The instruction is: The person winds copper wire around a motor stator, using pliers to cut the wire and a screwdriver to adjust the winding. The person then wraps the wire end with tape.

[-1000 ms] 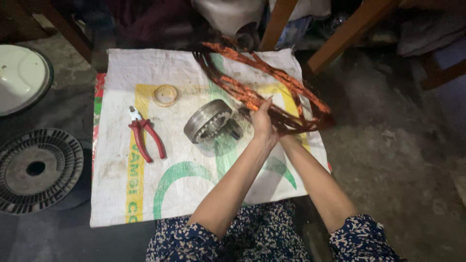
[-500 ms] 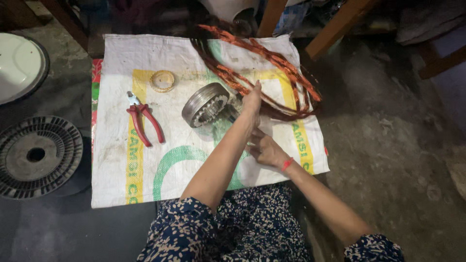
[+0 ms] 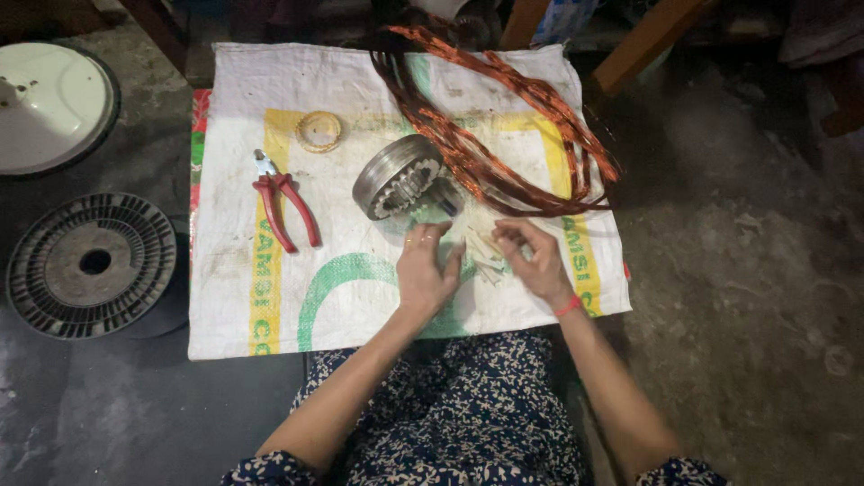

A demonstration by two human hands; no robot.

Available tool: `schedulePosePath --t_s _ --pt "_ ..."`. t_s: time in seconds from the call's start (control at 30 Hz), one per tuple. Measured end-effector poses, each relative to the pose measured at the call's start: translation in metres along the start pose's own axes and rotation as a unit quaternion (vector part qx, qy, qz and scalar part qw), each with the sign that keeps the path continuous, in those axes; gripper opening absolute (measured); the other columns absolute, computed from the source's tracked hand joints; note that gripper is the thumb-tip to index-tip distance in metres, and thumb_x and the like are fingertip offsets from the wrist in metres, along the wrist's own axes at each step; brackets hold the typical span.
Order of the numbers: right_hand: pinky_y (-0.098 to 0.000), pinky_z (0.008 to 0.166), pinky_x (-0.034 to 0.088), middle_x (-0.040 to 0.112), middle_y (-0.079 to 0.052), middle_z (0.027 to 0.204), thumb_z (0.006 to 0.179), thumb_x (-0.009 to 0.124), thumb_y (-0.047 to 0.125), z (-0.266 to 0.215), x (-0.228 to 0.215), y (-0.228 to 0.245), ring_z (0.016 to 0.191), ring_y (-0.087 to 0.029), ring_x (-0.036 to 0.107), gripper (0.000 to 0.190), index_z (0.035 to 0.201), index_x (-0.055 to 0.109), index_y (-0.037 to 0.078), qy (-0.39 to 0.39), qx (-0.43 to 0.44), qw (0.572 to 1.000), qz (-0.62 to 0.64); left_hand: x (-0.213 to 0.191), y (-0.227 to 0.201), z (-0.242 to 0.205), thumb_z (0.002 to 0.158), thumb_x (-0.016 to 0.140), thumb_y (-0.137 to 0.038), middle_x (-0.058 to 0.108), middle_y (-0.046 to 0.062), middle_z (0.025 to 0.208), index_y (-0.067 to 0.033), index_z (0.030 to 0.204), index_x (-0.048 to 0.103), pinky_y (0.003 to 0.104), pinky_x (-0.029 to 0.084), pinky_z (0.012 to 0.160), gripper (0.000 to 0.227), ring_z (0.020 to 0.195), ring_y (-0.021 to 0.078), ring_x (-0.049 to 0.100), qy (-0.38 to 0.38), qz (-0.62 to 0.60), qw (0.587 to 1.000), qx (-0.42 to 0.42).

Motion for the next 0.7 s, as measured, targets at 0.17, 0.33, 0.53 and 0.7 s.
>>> schedulePosePath --t_s 0.17,0.33,0.53,0.7 --pt "-0.0307 0.078 0.055 0.071 -0.011 0.100 0.086 0.077 0.014 0.005 0.017 0.032 0.089 -0.018 0.069 0.039 0.122 0.068 0.001 -0.011 -0.051 0.990 -0.127 0.011 0.000 0.004 0.075 0.083 -0.031 0.060 0.020 0.118 -0.0042 0.139 0.054 0.048 0.052 0.089 0.075 0.108 0.0390 0.059 0.049 0.125 0.991 0.025" --pt "-0.0306 0.070 0.054 0.070 -0.009 0.091 0.084 0.079 0.015 0.020 0.022 0.031 0.078 -0.019 0.067 0.033 0.114 0.071 0.004 -0.023 -0.017 0.989 -0.145 0.009 0.008 0.007 0.071 0.084 -0.039 0.062 0.018 0.111 -0.0058 0.134 0.060 0.047 0.053 0.083 0.076 0.099 0.0374 0.064 0.056 0.088 0.995 -0.007" --pt "-0.0296 0.076 0.055 0.070 -0.009 0.098 0.098 0.070 0.016 0.011 0.018 0.025 0.085 -0.017 0.069 0.023 0.117 0.070 0.003 -0.057 -0.030 0.993 -0.099 0.013 0.012 0.006 0.091 0.073 -0.034 0.064 0.016 0.109 -0.0101 0.130 0.067 0.047 0.053 0.082 0.046 0.098 0.0365 0.064 0.018 0.096 0.995 0.009" --pt "-0.0320 0.081 0.057 0.067 -0.009 0.104 0.093 0.078 0.023 -0.008 0.009 0.048 0.092 -0.020 0.069 0.031 0.115 0.067 0.004 -0.068 -0.073 0.993 -0.062 0.011 0.002 0.004 0.092 0.069 -0.026 0.062 0.019 0.109 -0.0061 0.129 0.066 0.048 0.052 0.082 0.042 0.098 0.0381 0.063 0.002 0.116 0.993 0.035"
Point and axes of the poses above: each hand's wrist, its own z-axis towards the middle knuckle, its own x-axis out of the palm, y = z × x, the point moved 7 cm from there along z, towards the middle knuckle
